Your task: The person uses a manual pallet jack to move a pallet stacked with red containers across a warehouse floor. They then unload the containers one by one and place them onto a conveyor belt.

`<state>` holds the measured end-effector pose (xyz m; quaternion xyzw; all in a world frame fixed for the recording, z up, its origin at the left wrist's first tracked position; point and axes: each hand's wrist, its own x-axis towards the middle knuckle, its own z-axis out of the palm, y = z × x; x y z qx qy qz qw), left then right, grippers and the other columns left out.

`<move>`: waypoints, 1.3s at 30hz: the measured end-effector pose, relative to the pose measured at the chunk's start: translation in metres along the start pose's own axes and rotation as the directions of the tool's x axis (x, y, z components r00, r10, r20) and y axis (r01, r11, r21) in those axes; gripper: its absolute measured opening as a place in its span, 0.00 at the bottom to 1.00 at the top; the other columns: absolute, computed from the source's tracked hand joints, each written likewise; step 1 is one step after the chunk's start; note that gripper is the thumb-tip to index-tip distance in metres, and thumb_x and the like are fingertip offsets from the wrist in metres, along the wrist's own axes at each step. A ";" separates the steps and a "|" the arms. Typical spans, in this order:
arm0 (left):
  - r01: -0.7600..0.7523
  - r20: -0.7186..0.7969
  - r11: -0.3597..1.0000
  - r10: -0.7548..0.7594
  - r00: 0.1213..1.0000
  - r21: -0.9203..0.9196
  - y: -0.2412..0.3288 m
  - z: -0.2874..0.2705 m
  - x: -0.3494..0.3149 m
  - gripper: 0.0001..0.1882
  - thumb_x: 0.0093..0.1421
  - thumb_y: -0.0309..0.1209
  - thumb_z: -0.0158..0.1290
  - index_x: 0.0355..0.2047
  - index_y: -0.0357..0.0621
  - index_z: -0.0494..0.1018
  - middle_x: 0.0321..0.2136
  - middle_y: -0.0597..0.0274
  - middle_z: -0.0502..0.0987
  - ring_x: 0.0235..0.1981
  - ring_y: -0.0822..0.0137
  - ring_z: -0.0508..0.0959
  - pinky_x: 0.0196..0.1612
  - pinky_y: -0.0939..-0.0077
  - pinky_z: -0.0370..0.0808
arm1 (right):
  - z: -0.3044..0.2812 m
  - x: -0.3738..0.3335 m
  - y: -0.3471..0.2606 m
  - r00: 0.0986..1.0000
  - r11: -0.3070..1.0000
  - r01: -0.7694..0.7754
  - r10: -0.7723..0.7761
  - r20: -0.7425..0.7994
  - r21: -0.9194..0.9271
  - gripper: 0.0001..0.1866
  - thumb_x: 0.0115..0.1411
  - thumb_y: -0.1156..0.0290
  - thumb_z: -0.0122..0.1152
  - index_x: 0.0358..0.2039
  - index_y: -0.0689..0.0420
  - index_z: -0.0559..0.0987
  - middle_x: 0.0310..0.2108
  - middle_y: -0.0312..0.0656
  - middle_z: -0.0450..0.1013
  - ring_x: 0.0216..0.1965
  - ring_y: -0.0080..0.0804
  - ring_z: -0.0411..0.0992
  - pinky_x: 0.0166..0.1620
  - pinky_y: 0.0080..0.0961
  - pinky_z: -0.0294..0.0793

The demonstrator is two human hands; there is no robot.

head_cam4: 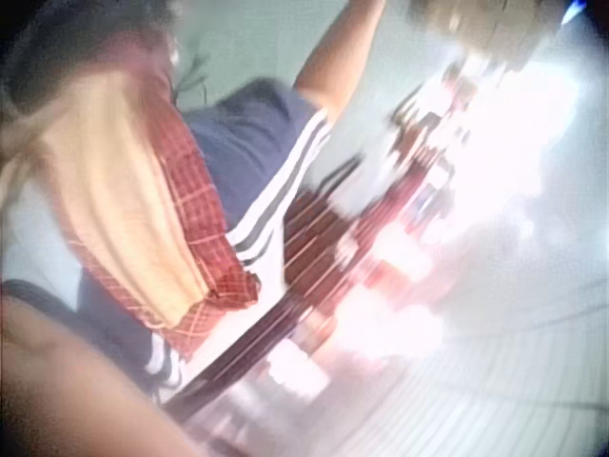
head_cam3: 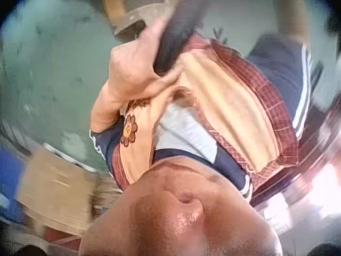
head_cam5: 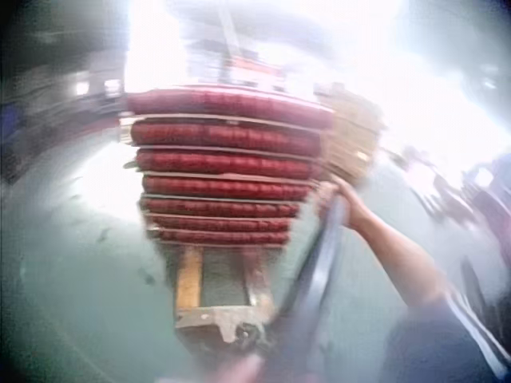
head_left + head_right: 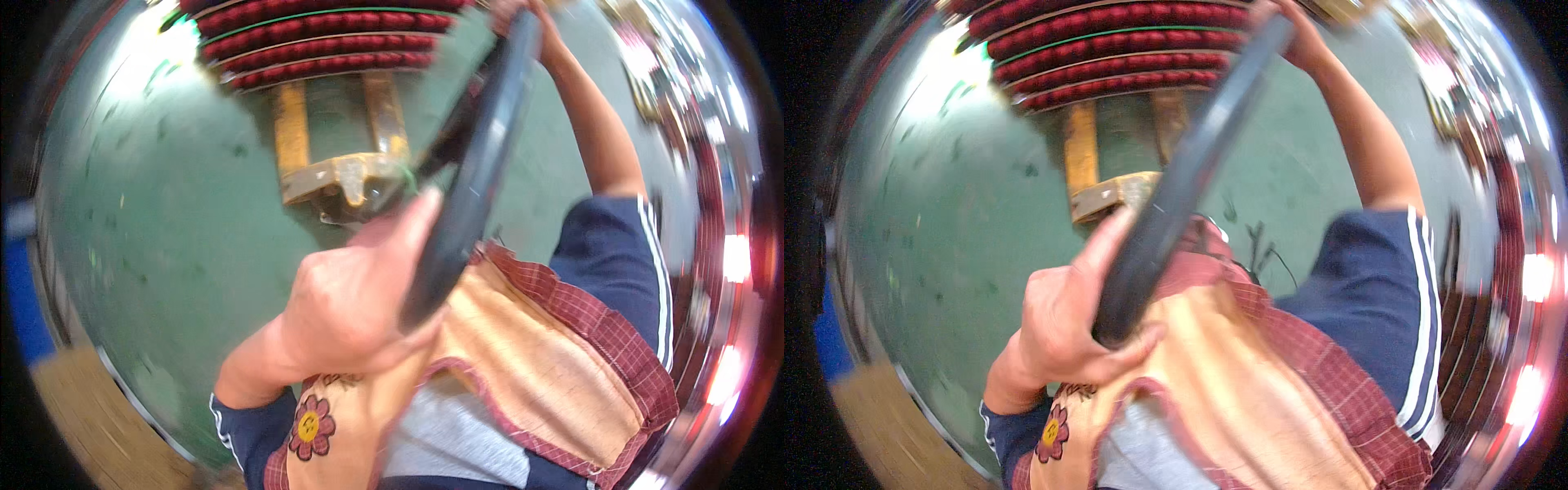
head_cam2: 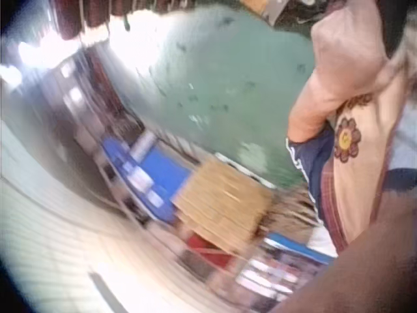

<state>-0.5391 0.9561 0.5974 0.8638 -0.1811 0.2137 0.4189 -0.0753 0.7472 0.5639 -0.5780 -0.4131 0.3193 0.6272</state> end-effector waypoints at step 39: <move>0.357 0.573 0.525 0.334 0.749 -0.773 -0.207 -0.221 0.048 0.17 0.45 0.40 0.70 0.20 0.39 0.77 0.11 0.66 0.69 0.11 0.74 0.69 0.15 0.77 0.65 | 0.453 -0.292 -0.048 -0.359 0.957 -0.232 -0.250 -0.899 -0.173 0.28 0.70 0.47 0.40 0.49 0.58 0.76 0.40 0.41 0.76 0.46 0.33 0.72 0.54 0.29 0.66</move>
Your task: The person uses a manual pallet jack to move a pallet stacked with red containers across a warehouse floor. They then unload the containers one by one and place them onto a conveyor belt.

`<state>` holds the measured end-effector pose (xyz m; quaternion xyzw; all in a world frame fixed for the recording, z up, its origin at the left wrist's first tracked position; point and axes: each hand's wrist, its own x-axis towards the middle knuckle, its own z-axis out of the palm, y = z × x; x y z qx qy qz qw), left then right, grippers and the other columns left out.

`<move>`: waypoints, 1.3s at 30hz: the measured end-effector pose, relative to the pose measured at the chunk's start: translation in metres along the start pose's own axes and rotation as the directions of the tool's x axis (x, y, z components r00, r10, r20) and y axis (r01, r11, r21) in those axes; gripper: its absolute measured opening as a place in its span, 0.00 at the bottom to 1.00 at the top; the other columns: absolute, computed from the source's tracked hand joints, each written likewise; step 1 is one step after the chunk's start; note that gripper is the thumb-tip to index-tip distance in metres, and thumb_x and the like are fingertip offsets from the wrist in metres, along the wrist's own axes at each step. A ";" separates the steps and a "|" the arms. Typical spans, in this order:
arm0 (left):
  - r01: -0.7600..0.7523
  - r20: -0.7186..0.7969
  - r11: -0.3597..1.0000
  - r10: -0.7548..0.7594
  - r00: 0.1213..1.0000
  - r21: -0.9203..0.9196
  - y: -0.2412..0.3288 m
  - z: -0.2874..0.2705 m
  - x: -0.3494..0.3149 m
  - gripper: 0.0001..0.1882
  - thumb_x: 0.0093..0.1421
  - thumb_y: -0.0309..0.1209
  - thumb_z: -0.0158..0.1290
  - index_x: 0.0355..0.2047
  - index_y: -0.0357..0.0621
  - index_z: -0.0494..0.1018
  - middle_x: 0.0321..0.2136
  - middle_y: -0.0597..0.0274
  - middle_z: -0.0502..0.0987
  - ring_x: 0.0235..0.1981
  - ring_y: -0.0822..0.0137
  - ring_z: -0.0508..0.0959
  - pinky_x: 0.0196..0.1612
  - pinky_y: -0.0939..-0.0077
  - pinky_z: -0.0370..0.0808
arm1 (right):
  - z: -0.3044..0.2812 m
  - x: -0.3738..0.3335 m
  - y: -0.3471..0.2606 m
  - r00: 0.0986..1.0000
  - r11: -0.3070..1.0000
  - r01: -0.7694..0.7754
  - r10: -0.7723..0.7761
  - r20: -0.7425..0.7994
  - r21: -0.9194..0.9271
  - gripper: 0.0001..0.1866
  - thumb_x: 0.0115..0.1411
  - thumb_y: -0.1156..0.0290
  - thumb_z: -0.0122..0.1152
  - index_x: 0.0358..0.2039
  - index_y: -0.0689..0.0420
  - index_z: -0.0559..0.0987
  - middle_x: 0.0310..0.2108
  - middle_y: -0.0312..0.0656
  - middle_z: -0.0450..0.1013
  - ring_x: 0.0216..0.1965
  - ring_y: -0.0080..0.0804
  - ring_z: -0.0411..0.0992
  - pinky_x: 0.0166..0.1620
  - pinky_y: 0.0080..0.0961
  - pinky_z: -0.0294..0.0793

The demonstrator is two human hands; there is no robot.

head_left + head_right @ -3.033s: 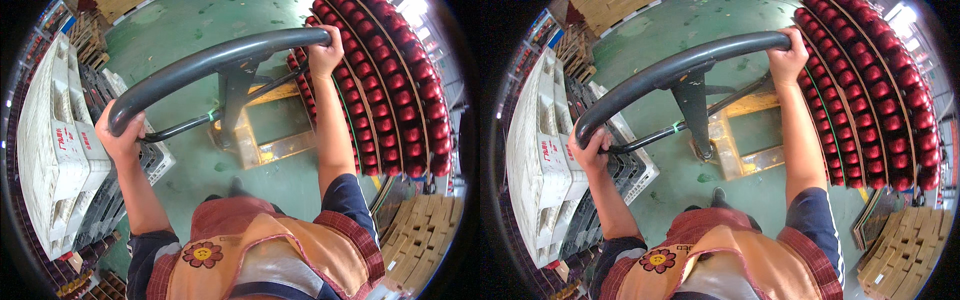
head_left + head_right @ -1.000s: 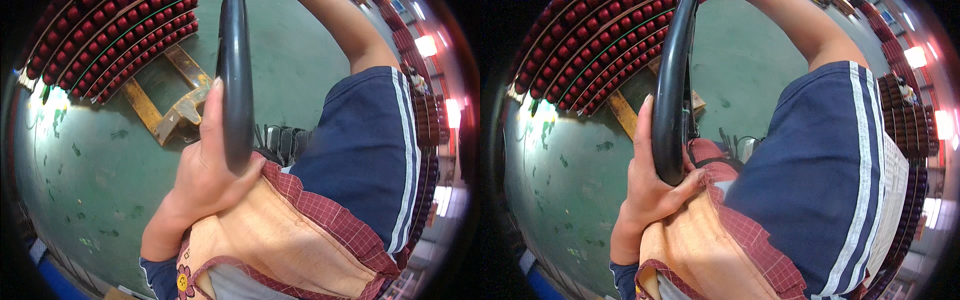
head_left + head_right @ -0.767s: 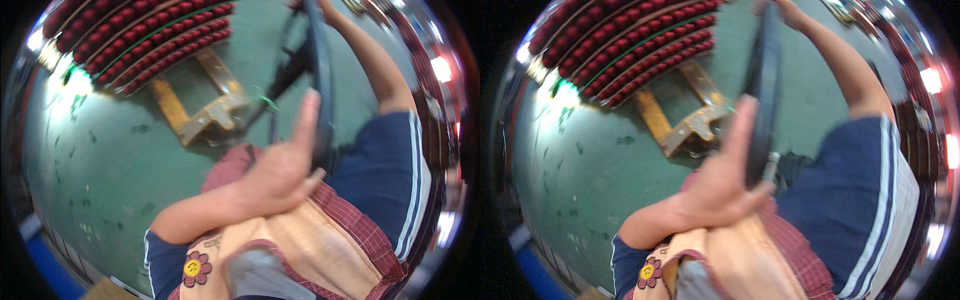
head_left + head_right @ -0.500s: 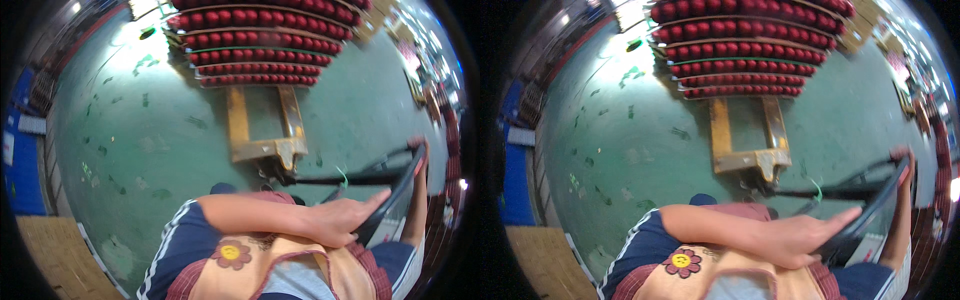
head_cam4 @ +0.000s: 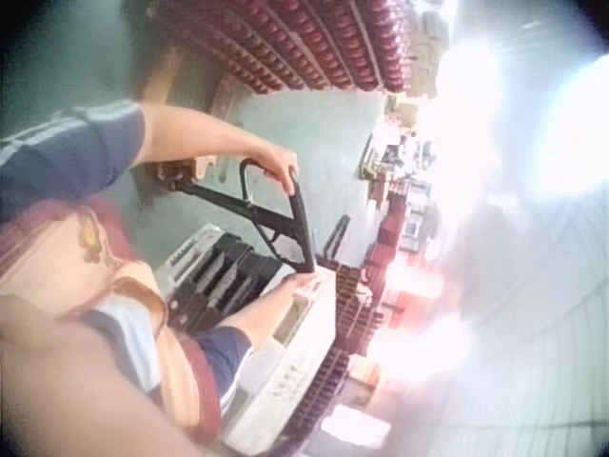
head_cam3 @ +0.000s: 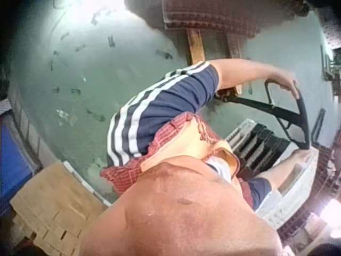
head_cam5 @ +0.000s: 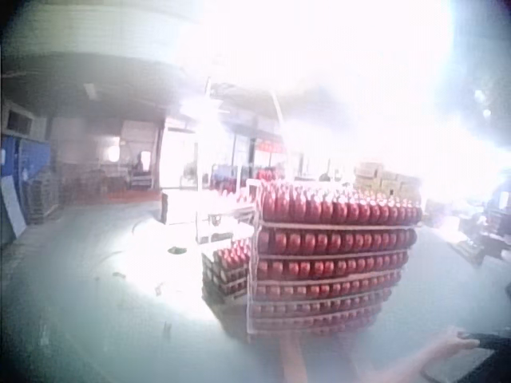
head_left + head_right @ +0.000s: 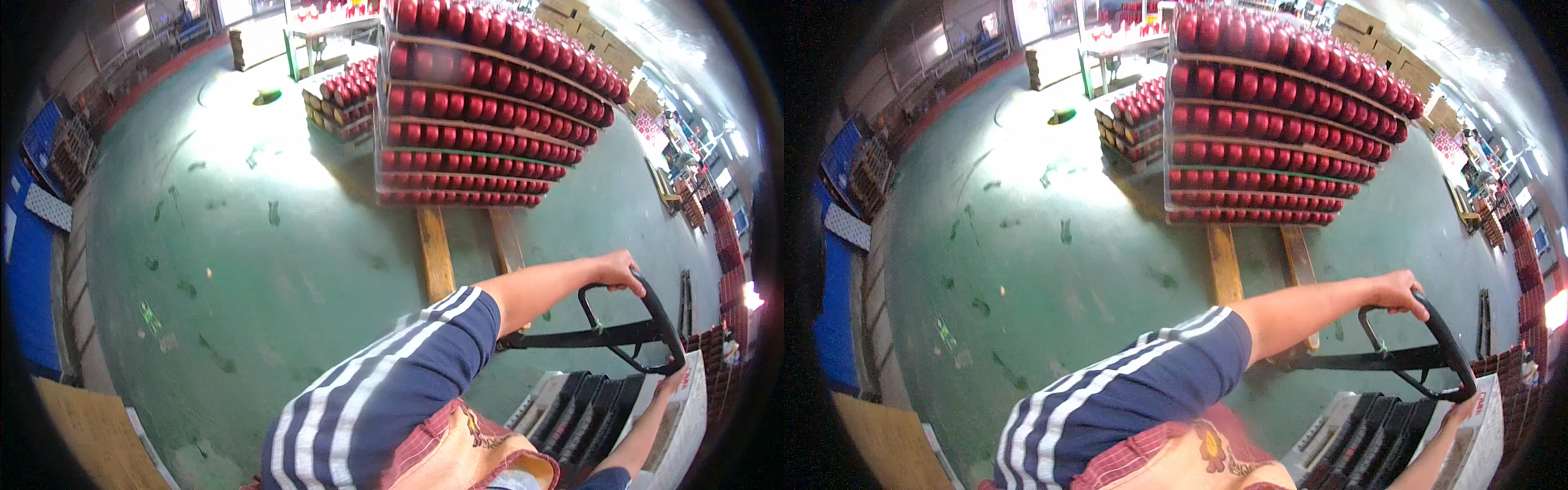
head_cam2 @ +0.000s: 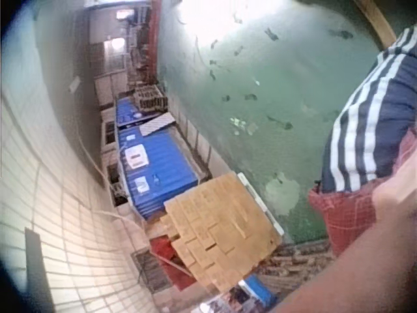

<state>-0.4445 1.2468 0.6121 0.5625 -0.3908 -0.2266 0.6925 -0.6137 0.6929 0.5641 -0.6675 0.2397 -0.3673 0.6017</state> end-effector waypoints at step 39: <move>-0.056 0.433 0.948 -0.091 0.897 0.314 0.126 -0.106 -0.467 0.26 0.46 0.56 0.63 0.23 0.43 0.80 0.15 0.57 0.74 0.19 0.62 0.74 0.27 0.67 0.70 | 0.118 -0.812 -0.166 0.921 0.994 0.070 -0.098 -0.376 -0.088 0.09 0.65 0.68 0.49 0.35 0.57 0.76 0.40 0.39 0.73 0.50 0.30 0.71 0.58 0.29 0.64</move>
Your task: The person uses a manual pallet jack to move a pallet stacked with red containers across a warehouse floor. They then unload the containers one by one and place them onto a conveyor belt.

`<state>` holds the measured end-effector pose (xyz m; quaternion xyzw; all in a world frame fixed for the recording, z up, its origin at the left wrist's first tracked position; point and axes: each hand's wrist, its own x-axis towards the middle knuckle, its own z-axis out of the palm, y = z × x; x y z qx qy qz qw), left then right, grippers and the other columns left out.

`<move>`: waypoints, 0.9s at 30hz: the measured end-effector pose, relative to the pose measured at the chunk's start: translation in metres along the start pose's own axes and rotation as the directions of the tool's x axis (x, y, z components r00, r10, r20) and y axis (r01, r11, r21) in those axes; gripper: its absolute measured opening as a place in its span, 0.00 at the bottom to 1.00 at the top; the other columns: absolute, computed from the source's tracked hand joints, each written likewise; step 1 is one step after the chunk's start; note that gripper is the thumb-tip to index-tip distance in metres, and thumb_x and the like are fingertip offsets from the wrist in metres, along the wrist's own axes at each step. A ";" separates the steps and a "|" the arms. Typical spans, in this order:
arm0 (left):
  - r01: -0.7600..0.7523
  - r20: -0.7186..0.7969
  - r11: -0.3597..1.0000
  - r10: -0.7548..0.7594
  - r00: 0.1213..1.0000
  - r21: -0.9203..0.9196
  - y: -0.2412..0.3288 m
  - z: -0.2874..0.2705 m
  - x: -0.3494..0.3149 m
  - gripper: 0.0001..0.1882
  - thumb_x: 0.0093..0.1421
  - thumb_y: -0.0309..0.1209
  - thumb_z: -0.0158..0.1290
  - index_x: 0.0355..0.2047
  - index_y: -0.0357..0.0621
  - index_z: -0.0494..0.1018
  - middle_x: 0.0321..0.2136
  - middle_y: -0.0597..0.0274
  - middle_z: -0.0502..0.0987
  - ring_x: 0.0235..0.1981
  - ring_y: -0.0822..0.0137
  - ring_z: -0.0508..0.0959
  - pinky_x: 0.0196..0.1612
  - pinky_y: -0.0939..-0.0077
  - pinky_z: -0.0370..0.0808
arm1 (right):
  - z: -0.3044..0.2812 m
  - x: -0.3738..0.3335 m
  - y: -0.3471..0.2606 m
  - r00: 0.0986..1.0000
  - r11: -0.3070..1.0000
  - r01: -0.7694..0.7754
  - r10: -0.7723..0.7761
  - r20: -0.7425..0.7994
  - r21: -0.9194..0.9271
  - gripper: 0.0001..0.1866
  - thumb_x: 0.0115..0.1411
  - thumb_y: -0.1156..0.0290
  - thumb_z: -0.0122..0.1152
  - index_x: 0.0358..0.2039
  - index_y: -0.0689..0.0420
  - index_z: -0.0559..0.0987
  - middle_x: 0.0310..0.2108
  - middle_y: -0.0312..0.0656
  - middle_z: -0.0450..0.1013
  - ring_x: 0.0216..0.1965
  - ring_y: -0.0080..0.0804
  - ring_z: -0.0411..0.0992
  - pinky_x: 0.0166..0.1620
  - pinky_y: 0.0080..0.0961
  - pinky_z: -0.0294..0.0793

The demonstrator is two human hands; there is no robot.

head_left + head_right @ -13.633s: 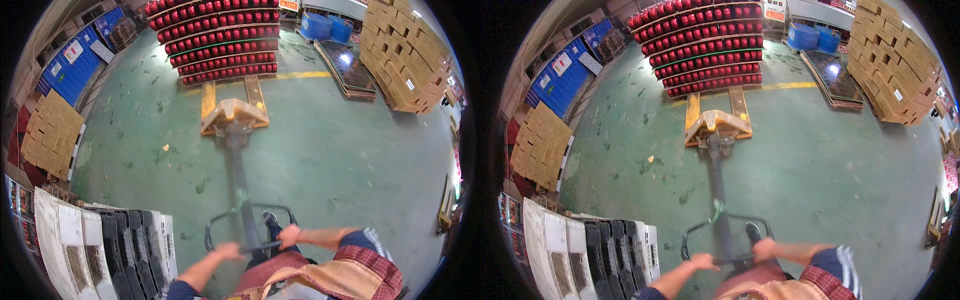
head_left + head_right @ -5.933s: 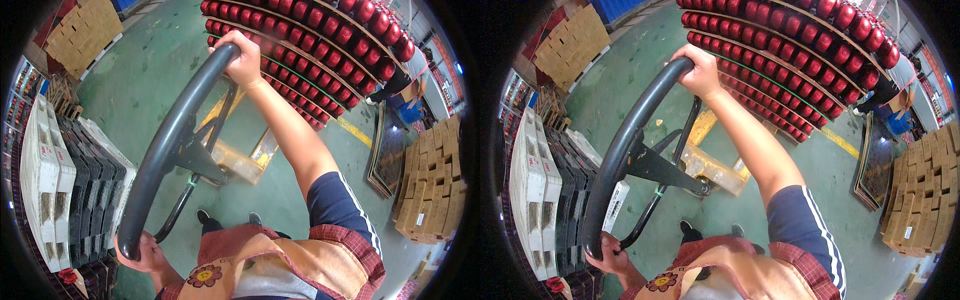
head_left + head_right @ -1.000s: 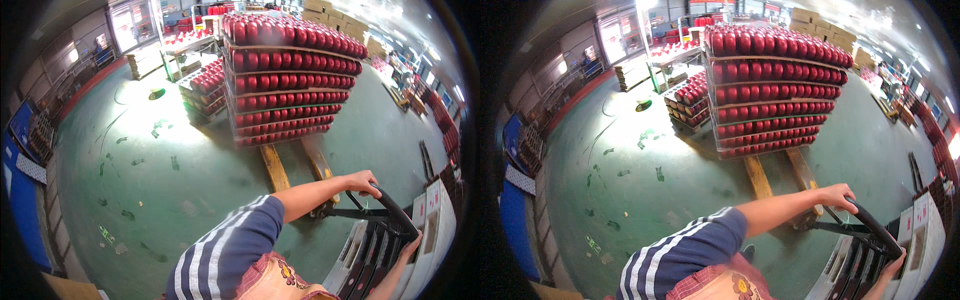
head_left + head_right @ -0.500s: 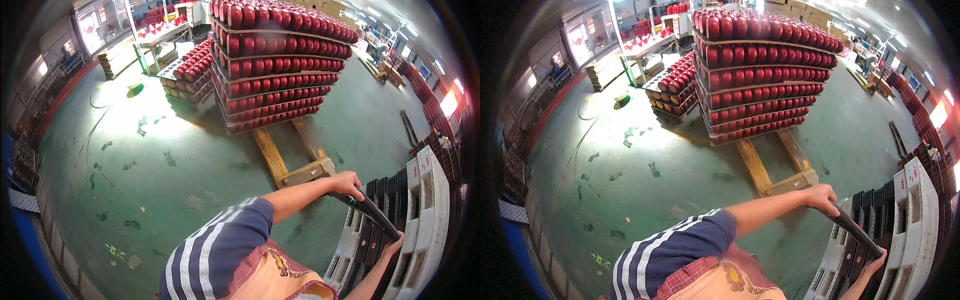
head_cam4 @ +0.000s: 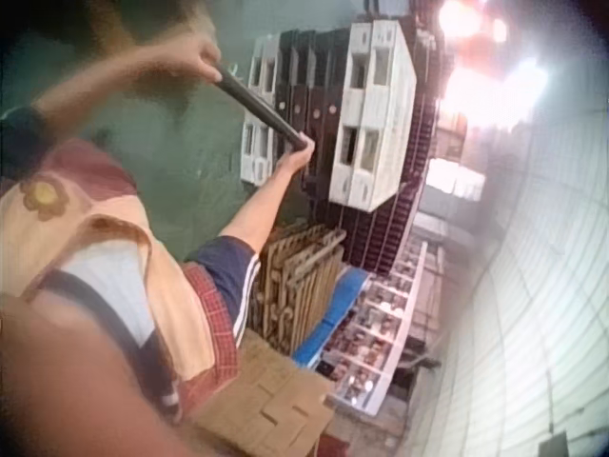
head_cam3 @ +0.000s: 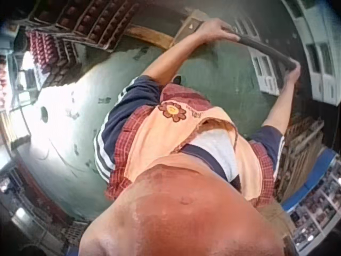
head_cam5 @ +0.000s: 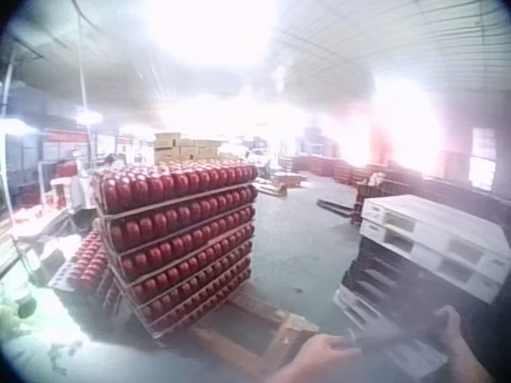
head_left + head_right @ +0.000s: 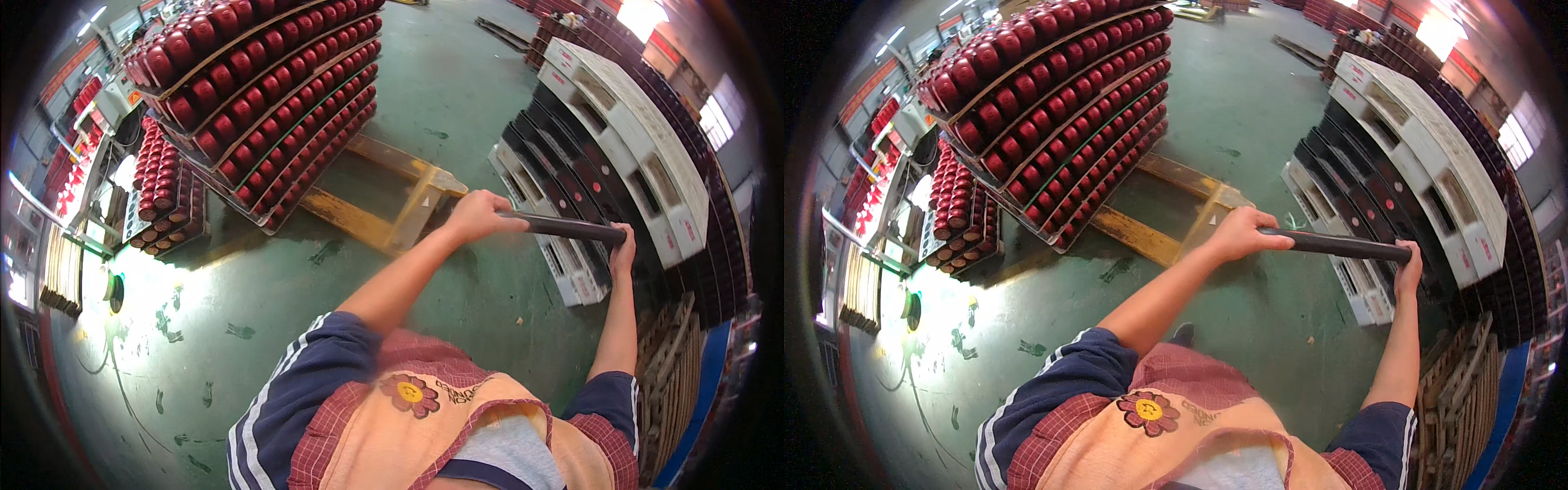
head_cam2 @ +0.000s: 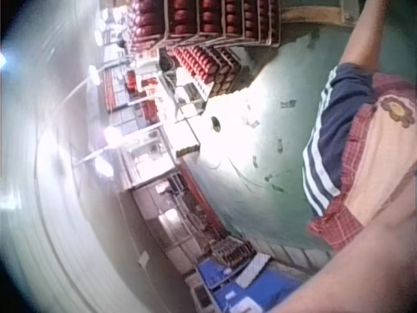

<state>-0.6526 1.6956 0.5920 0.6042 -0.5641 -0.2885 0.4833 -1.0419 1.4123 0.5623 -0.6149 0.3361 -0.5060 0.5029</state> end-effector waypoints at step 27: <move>-0.199 0.157 0.977 0.210 0.965 -0.081 0.084 0.043 -0.402 0.26 0.49 0.54 0.62 0.25 0.40 0.78 0.15 0.59 0.71 0.20 0.65 0.73 0.25 0.68 0.66 | -0.059 -0.483 -0.141 0.999 0.986 -0.039 0.038 -0.012 -0.161 0.18 0.70 0.57 0.42 0.35 0.57 0.74 0.44 0.42 0.71 0.53 0.35 0.68 0.61 0.33 0.60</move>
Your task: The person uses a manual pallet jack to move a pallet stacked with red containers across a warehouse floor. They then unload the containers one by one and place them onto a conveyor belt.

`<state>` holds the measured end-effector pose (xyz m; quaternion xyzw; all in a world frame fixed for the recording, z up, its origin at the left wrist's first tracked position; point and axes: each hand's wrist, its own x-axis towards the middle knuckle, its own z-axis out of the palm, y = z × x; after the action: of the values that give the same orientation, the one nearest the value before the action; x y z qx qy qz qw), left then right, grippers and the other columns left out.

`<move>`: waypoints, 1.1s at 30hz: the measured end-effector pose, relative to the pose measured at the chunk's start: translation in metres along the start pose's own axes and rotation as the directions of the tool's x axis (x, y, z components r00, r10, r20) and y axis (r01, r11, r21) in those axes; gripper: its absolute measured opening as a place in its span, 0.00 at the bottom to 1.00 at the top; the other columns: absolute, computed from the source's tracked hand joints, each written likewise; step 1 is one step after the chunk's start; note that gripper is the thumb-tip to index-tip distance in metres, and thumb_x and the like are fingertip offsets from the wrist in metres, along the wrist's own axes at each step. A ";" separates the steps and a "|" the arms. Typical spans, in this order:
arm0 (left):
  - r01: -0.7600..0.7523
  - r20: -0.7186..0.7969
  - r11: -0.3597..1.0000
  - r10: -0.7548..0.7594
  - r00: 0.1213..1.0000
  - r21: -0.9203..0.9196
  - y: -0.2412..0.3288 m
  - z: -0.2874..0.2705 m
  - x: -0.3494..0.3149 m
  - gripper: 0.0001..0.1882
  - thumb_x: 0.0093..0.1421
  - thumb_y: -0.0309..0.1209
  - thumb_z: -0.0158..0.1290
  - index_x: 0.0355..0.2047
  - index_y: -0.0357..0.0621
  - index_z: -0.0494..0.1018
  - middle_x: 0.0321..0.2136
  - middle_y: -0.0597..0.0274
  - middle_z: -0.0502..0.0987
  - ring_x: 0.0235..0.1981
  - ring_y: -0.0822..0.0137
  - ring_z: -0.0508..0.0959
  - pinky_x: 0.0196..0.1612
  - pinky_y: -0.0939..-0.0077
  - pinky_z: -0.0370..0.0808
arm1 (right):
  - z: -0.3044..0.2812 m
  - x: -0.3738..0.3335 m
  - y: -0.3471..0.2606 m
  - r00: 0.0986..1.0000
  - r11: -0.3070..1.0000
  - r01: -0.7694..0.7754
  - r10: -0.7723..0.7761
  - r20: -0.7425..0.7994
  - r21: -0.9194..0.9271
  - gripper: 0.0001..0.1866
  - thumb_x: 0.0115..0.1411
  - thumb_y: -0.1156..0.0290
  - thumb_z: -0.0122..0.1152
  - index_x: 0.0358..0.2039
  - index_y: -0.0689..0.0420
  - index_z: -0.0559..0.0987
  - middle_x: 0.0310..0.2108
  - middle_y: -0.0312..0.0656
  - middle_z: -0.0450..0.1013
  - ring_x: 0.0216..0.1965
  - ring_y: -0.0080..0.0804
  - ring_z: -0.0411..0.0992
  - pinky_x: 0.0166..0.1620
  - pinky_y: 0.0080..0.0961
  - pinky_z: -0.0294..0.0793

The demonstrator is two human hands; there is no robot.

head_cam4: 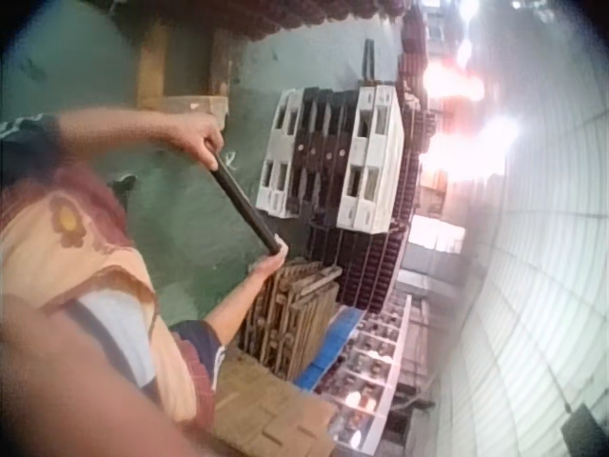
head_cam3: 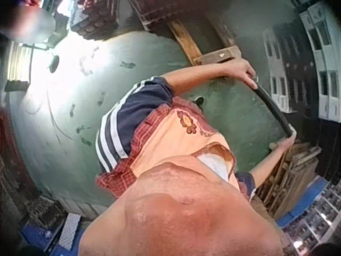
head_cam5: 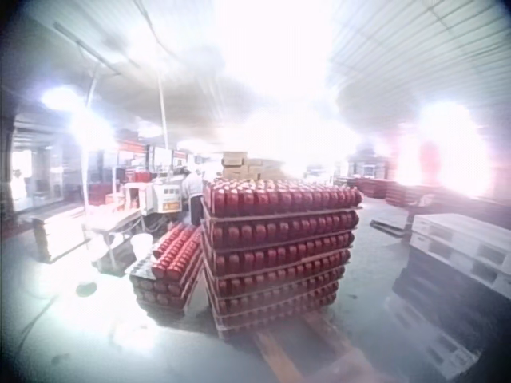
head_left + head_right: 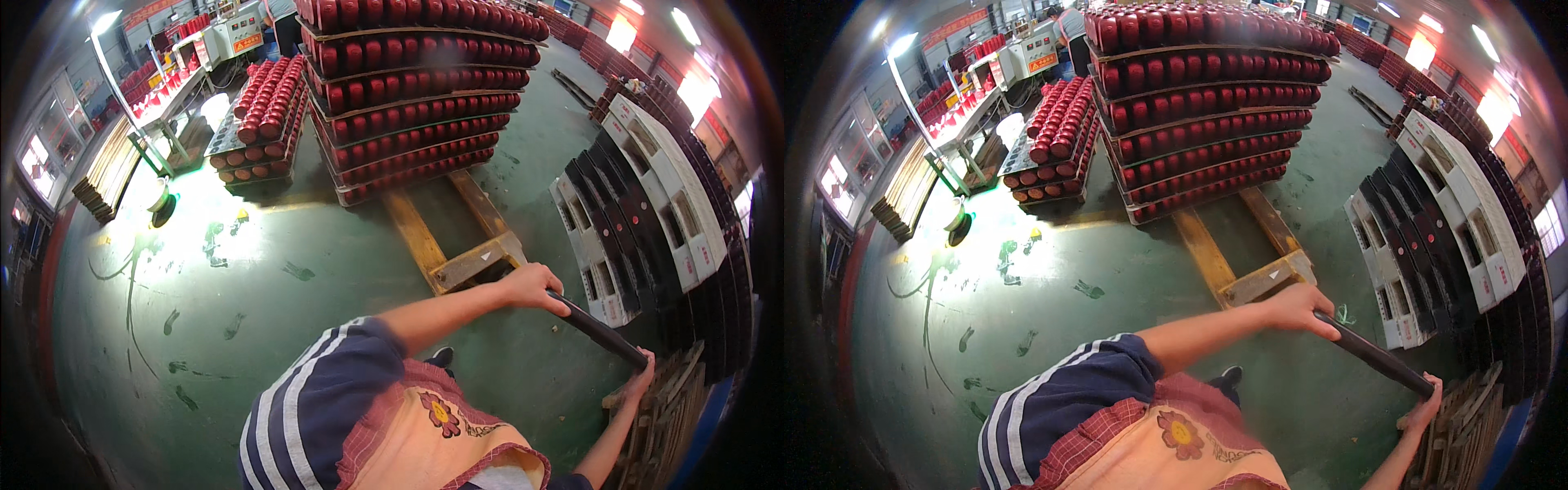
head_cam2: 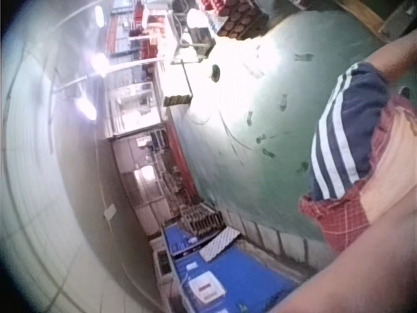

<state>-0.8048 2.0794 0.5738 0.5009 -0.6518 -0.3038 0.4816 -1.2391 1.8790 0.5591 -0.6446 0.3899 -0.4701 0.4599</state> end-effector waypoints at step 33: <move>-0.113 0.694 0.895 -0.249 0.675 0.431 0.204 -0.048 -0.460 0.18 0.49 0.48 0.64 0.21 0.45 0.81 0.20 0.61 0.80 0.23 0.64 0.81 0.28 0.66 0.76 | 0.248 -0.624 -0.248 1.000 0.201 -0.023 0.000 -0.023 -0.979 0.31 0.68 0.52 0.41 0.23 0.67 0.78 0.25 0.60 0.72 0.30 0.63 0.69 0.36 0.54 0.64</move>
<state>-0.8180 2.5826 0.6205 0.4562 -0.8206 -0.3419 0.0408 -1.1409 2.5867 0.6090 -0.7830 0.6082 -0.1201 -0.0512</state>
